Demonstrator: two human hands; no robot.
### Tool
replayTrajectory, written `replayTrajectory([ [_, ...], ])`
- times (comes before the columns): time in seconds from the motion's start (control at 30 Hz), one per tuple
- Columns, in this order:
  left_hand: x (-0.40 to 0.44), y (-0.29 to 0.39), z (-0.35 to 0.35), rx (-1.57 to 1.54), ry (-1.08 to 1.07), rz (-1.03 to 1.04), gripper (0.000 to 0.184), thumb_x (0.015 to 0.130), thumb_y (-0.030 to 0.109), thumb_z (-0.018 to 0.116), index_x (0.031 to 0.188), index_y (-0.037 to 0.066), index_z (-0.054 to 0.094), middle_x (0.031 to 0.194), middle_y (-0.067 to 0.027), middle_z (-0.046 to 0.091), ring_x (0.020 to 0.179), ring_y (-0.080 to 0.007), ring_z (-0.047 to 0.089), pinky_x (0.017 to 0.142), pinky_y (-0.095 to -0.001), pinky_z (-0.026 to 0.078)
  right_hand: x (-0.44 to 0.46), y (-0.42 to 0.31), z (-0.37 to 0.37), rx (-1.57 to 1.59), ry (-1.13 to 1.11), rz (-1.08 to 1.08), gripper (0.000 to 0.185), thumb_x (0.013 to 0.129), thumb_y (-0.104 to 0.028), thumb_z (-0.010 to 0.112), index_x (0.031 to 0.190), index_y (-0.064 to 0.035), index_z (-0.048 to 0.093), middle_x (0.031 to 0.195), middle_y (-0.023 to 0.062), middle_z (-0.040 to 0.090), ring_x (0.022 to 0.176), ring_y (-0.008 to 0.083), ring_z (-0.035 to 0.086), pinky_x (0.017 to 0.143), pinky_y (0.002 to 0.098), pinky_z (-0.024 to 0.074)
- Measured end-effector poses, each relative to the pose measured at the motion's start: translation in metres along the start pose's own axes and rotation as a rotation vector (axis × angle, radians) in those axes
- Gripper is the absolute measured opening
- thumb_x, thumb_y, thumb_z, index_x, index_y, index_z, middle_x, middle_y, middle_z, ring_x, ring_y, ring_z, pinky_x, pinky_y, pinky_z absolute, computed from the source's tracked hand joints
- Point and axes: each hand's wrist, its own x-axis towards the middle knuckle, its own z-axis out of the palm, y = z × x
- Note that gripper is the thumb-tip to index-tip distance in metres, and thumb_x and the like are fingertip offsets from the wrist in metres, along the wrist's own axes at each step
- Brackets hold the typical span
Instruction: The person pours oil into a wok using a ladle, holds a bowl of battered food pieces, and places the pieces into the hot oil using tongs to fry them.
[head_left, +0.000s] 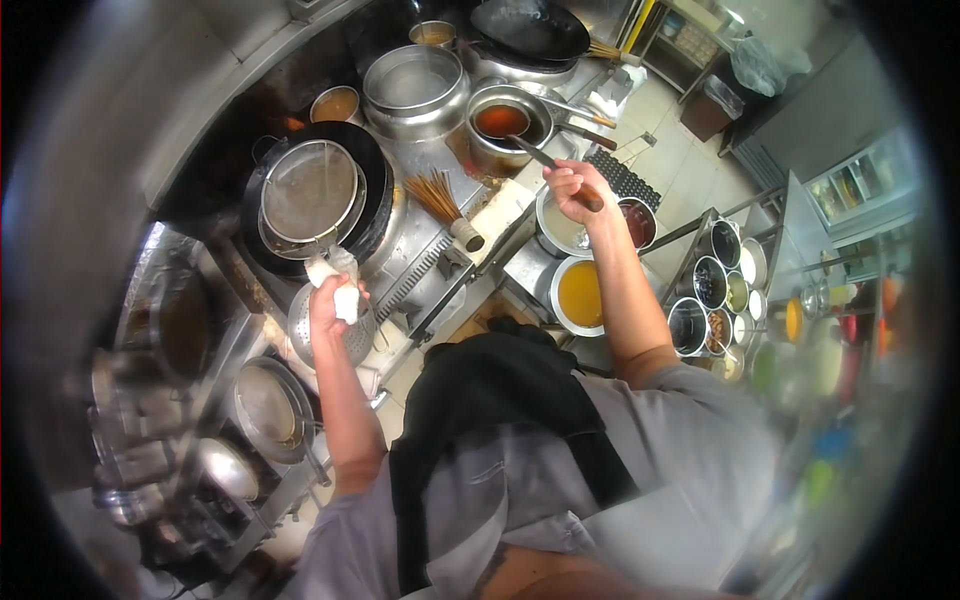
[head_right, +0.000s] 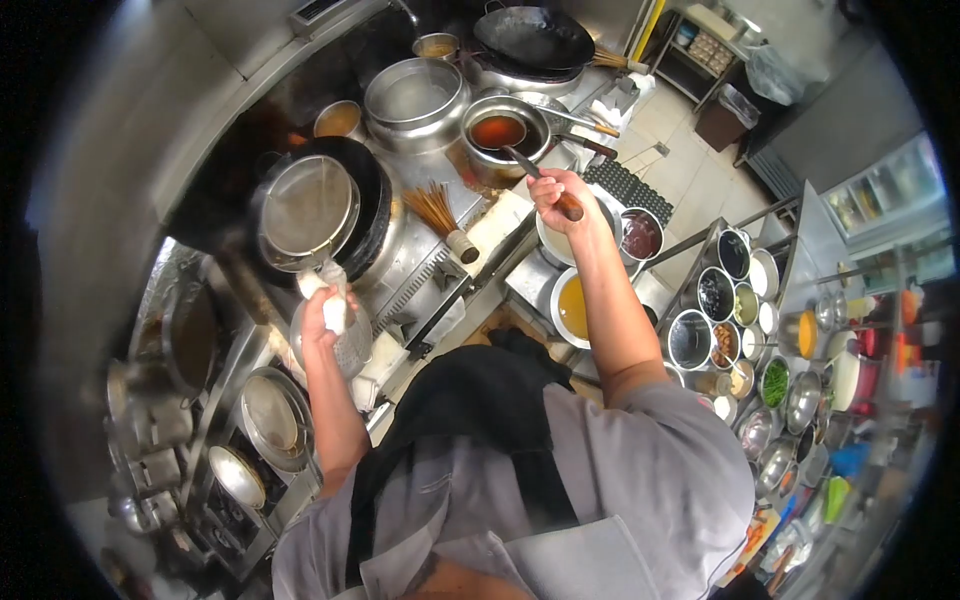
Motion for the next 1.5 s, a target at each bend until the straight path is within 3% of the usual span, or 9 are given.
replayTrajectory([
  [0.3, 0.005, 0.001, -0.004, 0.043, 0.035, 0.004, 0.029, 0.085, 0.015, 0.064, 0.106, -0.005, 0.059, 0.079, -0.0177, 0.066, 0.064, -0.0285, 0.066, 0.058, -0.0386, 0.057, -0.009, 0.002, 0.008, 0.0, 0.016, -0.058, 0.025, 0.104, -0.015, 0.042, 0.101, 0.0105, 0.045, 0.064, -0.0006, 0.047, 0.043, 0.0063, 0.046, 0.037, 0.0188, 0.0426],
  [0.83, 0.01, -0.001, 0.0, 0.02, 0.026, -0.026, 0.023, 0.085, 0.013, 0.065, 0.102, -0.003, 0.06, 0.078, -0.0152, 0.066, 0.065, -0.027, 0.067, 0.06, -0.0418, 0.06, -0.009, 0.0, 0.018, 0.034, 0.003, -0.062, 0.028, 0.105, -0.016, 0.04, 0.102, 0.0115, 0.044, 0.065, 0.0002, 0.047, 0.043, 0.0069, 0.045, 0.036, 0.0194, 0.0419],
  [0.93, 0.011, -0.003, -0.001, 0.023, 0.056, -0.005, 0.027, 0.088, 0.018, 0.064, 0.103, -0.004, 0.062, 0.08, -0.0171, 0.068, 0.065, -0.0282, 0.068, 0.057, -0.0374, 0.057, -0.013, 0.007, 0.029, 0.019, 0.015, -0.058, 0.028, 0.105, -0.016, 0.04, 0.102, 0.0114, 0.044, 0.065, 0.0001, 0.047, 0.043, 0.0068, 0.045, 0.036, 0.0199, 0.0422],
  [1.4, 0.01, 0.009, 0.012, 0.003, 0.01, -0.008, 0.02, 0.084, 0.013, 0.068, 0.095, -0.003, 0.062, 0.077, -0.018, 0.067, 0.062, -0.0288, 0.069, 0.053, -0.0394, 0.059, -0.013, 0.075, 0.114, -0.085, -0.009, 0.127, 0.027, 0.103, -0.013, 0.045, 0.108, 0.0136, 0.045, 0.068, 0.0031, 0.048, 0.044, 0.0083, 0.047, 0.035, 0.02, 0.0419],
  [1.5, 0.021, 0.005, 0.008, 0.004, -0.001, 0.05, 0.015, 0.084, 0.01, 0.067, 0.09, -0.003, 0.064, 0.076, -0.0159, 0.067, 0.06, -0.0284, 0.069, 0.052, -0.0405, 0.059, -0.002, 0.1, 0.127, -0.071, -0.123, 0.268, 0.037, 0.107, -0.016, 0.038, 0.116, 0.0189, 0.044, 0.07, 0.0063, 0.048, 0.047, 0.0143, 0.051, 0.04, 0.0263, 0.0473],
])
